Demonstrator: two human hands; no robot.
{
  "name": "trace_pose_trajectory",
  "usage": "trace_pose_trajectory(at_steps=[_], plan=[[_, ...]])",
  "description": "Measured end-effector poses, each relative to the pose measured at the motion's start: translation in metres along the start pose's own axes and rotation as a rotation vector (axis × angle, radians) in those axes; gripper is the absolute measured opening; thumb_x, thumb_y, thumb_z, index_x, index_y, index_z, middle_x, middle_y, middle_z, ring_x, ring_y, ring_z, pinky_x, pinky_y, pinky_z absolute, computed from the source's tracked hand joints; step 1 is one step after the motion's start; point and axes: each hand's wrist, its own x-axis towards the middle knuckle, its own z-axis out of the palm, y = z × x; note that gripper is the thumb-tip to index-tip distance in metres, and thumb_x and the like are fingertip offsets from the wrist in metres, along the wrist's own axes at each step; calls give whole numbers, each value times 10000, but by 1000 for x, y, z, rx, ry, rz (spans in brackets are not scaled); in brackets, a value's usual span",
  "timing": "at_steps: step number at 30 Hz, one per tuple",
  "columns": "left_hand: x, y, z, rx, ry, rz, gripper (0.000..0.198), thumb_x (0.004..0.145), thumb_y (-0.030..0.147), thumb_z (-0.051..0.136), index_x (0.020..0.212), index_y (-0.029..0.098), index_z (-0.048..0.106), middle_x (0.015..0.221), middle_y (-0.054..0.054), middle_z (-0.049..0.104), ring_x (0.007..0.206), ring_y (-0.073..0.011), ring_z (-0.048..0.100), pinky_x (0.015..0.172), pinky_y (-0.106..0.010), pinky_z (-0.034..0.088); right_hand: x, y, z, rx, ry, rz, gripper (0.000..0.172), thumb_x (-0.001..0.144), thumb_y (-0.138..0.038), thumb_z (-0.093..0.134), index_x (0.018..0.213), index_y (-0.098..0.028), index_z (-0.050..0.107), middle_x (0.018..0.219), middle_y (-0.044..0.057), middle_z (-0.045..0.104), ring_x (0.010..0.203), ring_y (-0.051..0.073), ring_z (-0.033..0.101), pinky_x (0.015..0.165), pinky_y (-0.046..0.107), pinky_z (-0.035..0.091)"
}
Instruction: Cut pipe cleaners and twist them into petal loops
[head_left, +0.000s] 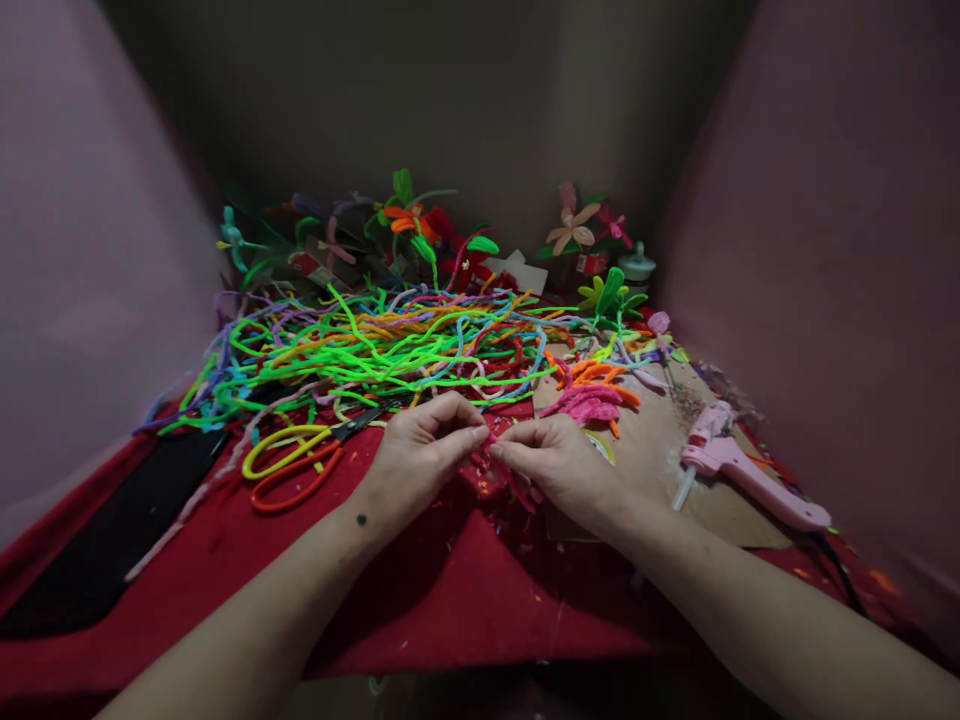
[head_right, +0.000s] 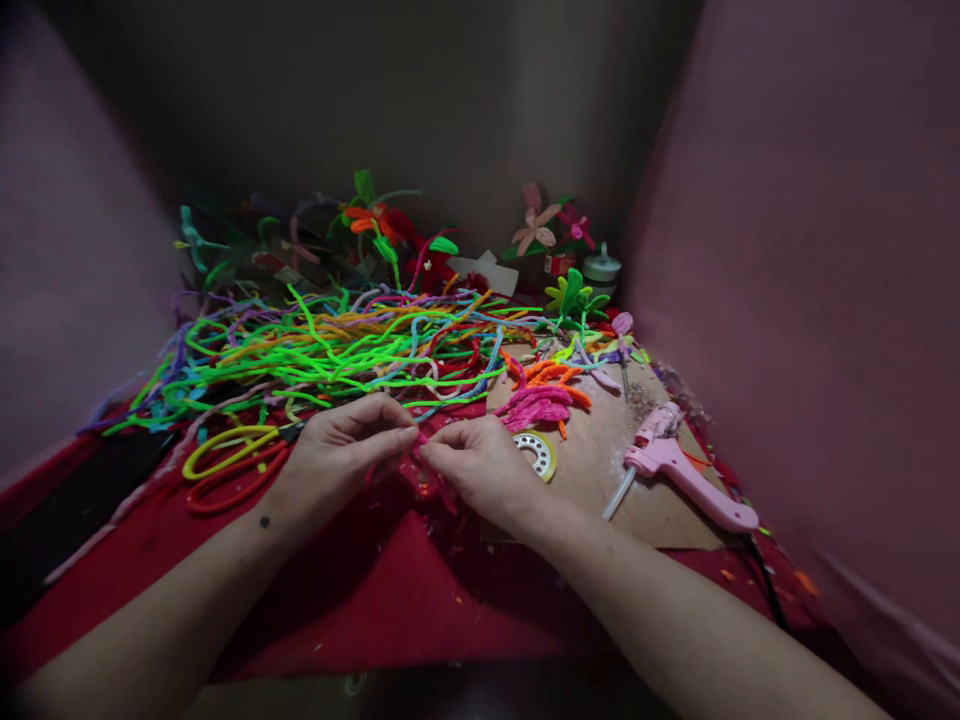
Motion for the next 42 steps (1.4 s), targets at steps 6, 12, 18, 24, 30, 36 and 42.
trace_pose_trajectory(at_steps=[6, 12, 18, 24, 30, 36, 42], plan=[[2, 1, -4, 88, -4, 95, 85, 745, 242, 629, 733, 159, 636, 657, 17, 598, 602, -95, 520, 579, -210, 403, -3, -2, 0, 8, -1, -36, 260, 780, -237, 507, 534, -151, 520, 410, -62, 430, 365, 48, 365, 385, 185, 252], [5, 6, -2, -88, -113, -199, 191, 713, 321, 654, 713, 131, 626, 566, 23, 555, 475, -71, 427, 458, -200, 317, 0, 0, 2, -3, 21, -69, 246, 775, -239, 523, 548, -145, 541, 436, -54, 440, 386, 46, 351, 391, 185, 255], [3, 6, 1, 33, -6, -135, 204, 738, 337, 621, 671, 145, 602, 538, 41, 507, 465, -66, 369, 434, -196, 274, 1, 3, 4, -16, 103, -130, 109, 768, -211, 539, 669, -167, 531, 531, -51, 503, 414, 55, 428, 421, 183, 349], [2, 7, 4, 54, -51, -139, 189, 735, 322, 616, 662, 149, 591, 513, 54, 481, 460, -66, 363, 434, -194, 272, 0, 8, 3, -116, 93, -135, 144, 785, -257, 515, 684, -165, 561, 563, -11, 569, 464, 91, 514, 447, 202, 399], [1, 4, 4, 100, -64, -86, 195, 739, 273, 593, 591, 149, 565, 530, 47, 481, 491, -70, 380, 448, -188, 289, -1, 18, 7, -214, 144, -178, 116, 800, -246, 491, 747, -172, 562, 595, -1, 594, 512, 100, 554, 483, 203, 424], [2, 4, 0, 139, -122, -39, 151, 755, 257, 573, 647, 156, 605, 568, 30, 552, 531, -89, 464, 499, -195, 355, -3, 14, 11, -63, 88, -104, 69, 788, -238, 489, 790, -182, 528, 583, -19, 580, 480, 108, 576, 435, 201, 447], [4, 8, -6, 64, -214, -105, 138, 731, 270, 598, 654, 157, 613, 558, 26, 587, 520, -96, 502, 503, -198, 377, -1, 1, 6, 38, -30, -35, 91, 745, -227, 552, 690, -157, 537, 559, -40, 556, 434, 64, 513, 423, 173, 406]])
